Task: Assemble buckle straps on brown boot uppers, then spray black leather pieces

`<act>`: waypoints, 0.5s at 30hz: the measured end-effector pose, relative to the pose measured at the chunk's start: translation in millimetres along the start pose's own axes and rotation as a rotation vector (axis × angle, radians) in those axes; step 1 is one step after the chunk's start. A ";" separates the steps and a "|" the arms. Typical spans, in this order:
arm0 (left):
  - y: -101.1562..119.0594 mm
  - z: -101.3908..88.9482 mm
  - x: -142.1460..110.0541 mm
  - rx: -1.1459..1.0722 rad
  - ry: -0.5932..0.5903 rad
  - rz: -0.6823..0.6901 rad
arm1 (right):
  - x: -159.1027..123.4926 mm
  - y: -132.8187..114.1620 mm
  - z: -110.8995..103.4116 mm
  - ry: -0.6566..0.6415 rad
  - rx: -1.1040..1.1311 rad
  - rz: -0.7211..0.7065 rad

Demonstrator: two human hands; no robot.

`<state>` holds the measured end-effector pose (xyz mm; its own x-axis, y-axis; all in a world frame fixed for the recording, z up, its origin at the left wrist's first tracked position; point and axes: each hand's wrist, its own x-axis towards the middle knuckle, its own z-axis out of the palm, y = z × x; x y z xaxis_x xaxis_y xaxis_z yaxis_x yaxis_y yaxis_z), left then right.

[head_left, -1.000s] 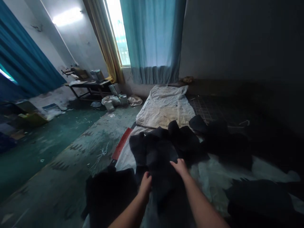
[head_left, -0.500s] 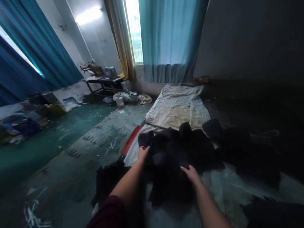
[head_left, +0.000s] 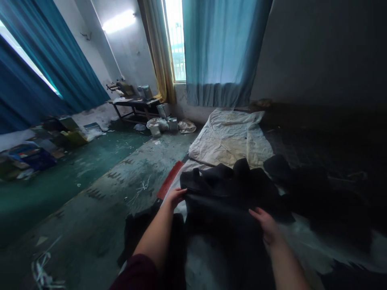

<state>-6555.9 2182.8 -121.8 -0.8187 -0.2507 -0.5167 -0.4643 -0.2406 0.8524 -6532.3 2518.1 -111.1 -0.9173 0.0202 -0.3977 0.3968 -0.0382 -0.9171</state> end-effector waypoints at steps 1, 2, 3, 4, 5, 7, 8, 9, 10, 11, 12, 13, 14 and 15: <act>2.5 -8.1 -9.9 -0.052 -0.034 0.011 | -2.5 -9.0 1.3 -0.010 0.017 0.008; 4.8 -16.2 -19.9 -0.099 -0.059 0.021 | -5.2 -18.3 3.8 -0.019 0.034 0.013; 6.8 -24.5 -29.8 -0.140 -0.074 0.031 | -8.0 -27.7 7.2 -0.029 0.049 0.013; 8.4 -33.1 -39.4 -0.175 -0.077 0.038 | -11.1 -37.2 11.3 -0.040 0.058 0.009; 9.9 -42.2 -48.6 -0.203 -0.070 0.042 | -14.2 -46.9 15.8 -0.054 0.062 0.002; 12.7 -62.1 -65.7 -0.246 -0.024 0.046 | -20.7 -66.9 25.9 -0.074 0.063 -0.019; 14.1 -73.0 -74.0 -0.263 0.013 0.048 | -24.1 -77.3 31.5 -0.078 0.062 -0.033; 15.4 -84.1 -82.2 -0.278 0.053 0.051 | -27.8 -87.8 37.7 -0.078 0.063 -0.050; 16.5 -94.9 -90.7 -0.291 0.094 0.053 | -31.9 -98.2 45.2 -0.076 0.065 -0.066; 16.9 -105.0 -99.6 -0.302 0.130 0.054 | -36.7 -108.4 54.3 -0.077 0.066 -0.085; 16.6 -113.4 -109.1 -0.311 0.156 0.054 | -42.4 -118.2 65.5 -0.096 0.064 -0.105; 15.3 -119.8 -119.1 -0.318 0.169 0.051 | -49.2 -127.4 79.0 -0.132 0.059 -0.129; 12.9 -123.6 -129.6 -0.323 0.171 0.044 | -57.3 -135.7 94.7 -0.186 0.052 -0.161; 9.3 -124.8 -140.2 -0.328 0.163 0.034 | -66.7 -143.2 112.3 -0.267 0.051 -0.192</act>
<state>-6403.3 2098.7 -51.5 -0.7552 -0.4032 -0.5168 -0.2830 -0.5105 0.8120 -6531.6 2410.0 49.7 -0.9543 -0.2305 -0.1903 0.2196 -0.1088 -0.9695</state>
